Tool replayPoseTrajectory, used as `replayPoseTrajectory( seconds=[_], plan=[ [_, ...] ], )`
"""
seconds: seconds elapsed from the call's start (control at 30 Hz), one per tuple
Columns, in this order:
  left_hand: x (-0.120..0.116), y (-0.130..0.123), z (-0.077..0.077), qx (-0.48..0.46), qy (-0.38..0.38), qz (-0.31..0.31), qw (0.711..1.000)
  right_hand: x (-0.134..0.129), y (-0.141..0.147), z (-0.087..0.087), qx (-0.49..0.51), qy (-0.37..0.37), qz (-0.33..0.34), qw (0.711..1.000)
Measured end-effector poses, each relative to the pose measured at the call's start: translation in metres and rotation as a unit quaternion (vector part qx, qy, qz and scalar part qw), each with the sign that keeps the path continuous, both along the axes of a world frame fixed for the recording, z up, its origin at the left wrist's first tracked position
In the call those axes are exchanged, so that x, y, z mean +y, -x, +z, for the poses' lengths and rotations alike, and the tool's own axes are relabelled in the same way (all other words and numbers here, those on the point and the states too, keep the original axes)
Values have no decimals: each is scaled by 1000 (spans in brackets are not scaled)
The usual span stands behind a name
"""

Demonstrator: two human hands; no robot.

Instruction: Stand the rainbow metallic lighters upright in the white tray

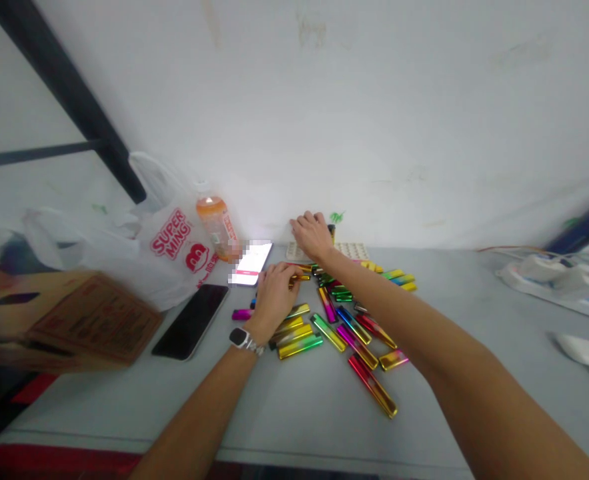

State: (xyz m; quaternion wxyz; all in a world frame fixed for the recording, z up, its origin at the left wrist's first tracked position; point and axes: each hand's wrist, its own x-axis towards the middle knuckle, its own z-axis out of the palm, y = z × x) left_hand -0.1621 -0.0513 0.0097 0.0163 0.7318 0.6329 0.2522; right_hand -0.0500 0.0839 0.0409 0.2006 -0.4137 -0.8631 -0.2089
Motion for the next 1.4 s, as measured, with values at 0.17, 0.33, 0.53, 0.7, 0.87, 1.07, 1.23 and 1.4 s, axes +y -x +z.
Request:
replayPoseTrajectory(
  seconds=[0.17, 0.33, 0.53, 0.7, 0.87, 1.07, 1.23, 1.4],
  plan=[
    [0, 1, 2, -13, -10, -1, 1000, 2, -4, -3, 41, -5, -29, 999],
    [1, 1, 5, -59, -42, -14, 997, -5, -5, -4, 64, -7, -55, 996],
    [1, 0, 9, -180, -76, -91, 976, -17, -12, 2, 64, 21, -43, 997],
    [-1, -3, 11, -244, -41, -119, 962, -53, -34, 13, 247, 164, 23, 955],
    [-3, -13, 12, -301, -46, -180, 935, -106, -64, 18, 326, 323, 67, 886],
    [-13, -30, 11, -363, -16, -160, 918, -139, -74, 16, 223, 310, 20, 924],
    [-17, -37, 12, -412, -1, -177, 894, -142, -77, 9, 310, 393, 72, 863],
    [-15, -43, 14, -530, 21, -191, 826, -142, -84, -5, 493, 481, 116, 716]
  ],
)
